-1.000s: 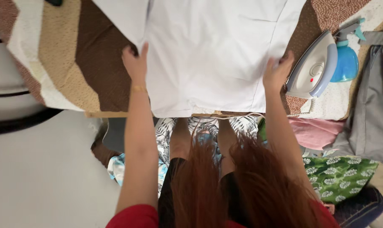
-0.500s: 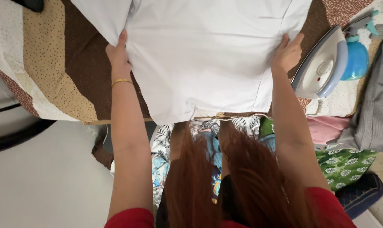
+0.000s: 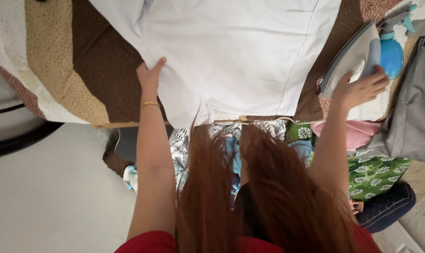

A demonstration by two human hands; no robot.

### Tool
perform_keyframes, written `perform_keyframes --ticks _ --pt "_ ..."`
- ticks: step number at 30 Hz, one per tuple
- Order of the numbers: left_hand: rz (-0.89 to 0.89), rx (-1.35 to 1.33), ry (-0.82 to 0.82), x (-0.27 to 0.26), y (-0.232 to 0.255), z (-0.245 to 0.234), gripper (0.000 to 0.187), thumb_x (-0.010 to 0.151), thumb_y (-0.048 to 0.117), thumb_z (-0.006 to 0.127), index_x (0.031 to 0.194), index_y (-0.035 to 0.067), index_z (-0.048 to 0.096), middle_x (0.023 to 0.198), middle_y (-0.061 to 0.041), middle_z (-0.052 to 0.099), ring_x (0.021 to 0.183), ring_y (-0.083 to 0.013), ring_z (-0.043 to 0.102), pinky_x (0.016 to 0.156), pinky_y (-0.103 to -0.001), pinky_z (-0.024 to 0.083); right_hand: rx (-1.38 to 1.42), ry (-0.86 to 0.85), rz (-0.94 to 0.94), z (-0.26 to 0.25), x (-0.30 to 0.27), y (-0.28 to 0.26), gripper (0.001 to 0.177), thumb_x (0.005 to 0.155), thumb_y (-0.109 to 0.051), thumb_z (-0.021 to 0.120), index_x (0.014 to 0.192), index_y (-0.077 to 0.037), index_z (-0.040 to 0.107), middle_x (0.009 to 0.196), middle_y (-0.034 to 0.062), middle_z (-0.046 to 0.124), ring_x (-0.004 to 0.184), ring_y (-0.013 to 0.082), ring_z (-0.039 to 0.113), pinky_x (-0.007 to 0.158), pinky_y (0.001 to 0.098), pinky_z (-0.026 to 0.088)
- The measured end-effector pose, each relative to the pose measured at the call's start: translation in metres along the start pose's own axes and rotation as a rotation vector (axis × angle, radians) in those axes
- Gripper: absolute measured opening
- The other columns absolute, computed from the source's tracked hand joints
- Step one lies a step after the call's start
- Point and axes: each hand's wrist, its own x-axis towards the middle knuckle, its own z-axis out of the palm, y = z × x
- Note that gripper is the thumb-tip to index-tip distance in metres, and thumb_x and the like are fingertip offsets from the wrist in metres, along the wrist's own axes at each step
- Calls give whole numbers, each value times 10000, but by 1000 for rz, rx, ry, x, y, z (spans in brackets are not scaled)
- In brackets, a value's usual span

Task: The person irons a white collared shirt on a bed, smoothing the fabric by hand and pressing different sections of the shirt with an iron.

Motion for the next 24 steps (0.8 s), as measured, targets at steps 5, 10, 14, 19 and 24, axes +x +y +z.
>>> perform_keyframes --ticks 5,10,14,19,24 --pt "98 31 -48 -15 -41 -8 479 913 378 792 1066 -72 731 1058 -144 778 911 -174 717 816 -315 557 757 -334 205 12 43 32 441 988 -267 834 1085 35 527 961 146 674 702 201 717 551 327 572" --pt "234 83 46 -35 -75 -11 416 1003 361 696 1065 -49 709 885 -91 727 734 -141 582 688 -330 491 689 -352 16 -37 10 9 381 1060 -310 797 1043 44 657 688 23 648 548 127 646 463 302 488" --pt "315 232 190 -43 -85 -10 399 1085 339 612 950 -37 615 759 -106 599 657 -182 495 625 -377 451 562 -381 -369 -69 -47 -8 428 1057 -398 771 1111 23 721 737 25 677 627 148 672 556 323 519" --pt "351 265 216 -57 -65 -16 363 1076 304 580 930 -28 566 697 -144 569 600 -242 472 596 -393 431 243 -600 -922 -58 -133 -91 680 829 -702 752 1121 -87 753 669 43 701 584 211 682 572 380 541" --pt "414 287 171 -68 -51 -21 326 1081 278 571 955 -22 552 711 -148 593 566 -236 500 577 -389 445 157 -597 -1088 -53 -203 -163 622 811 -751 685 851 -131 662 634 56 666 564 281 671 497 425 509"
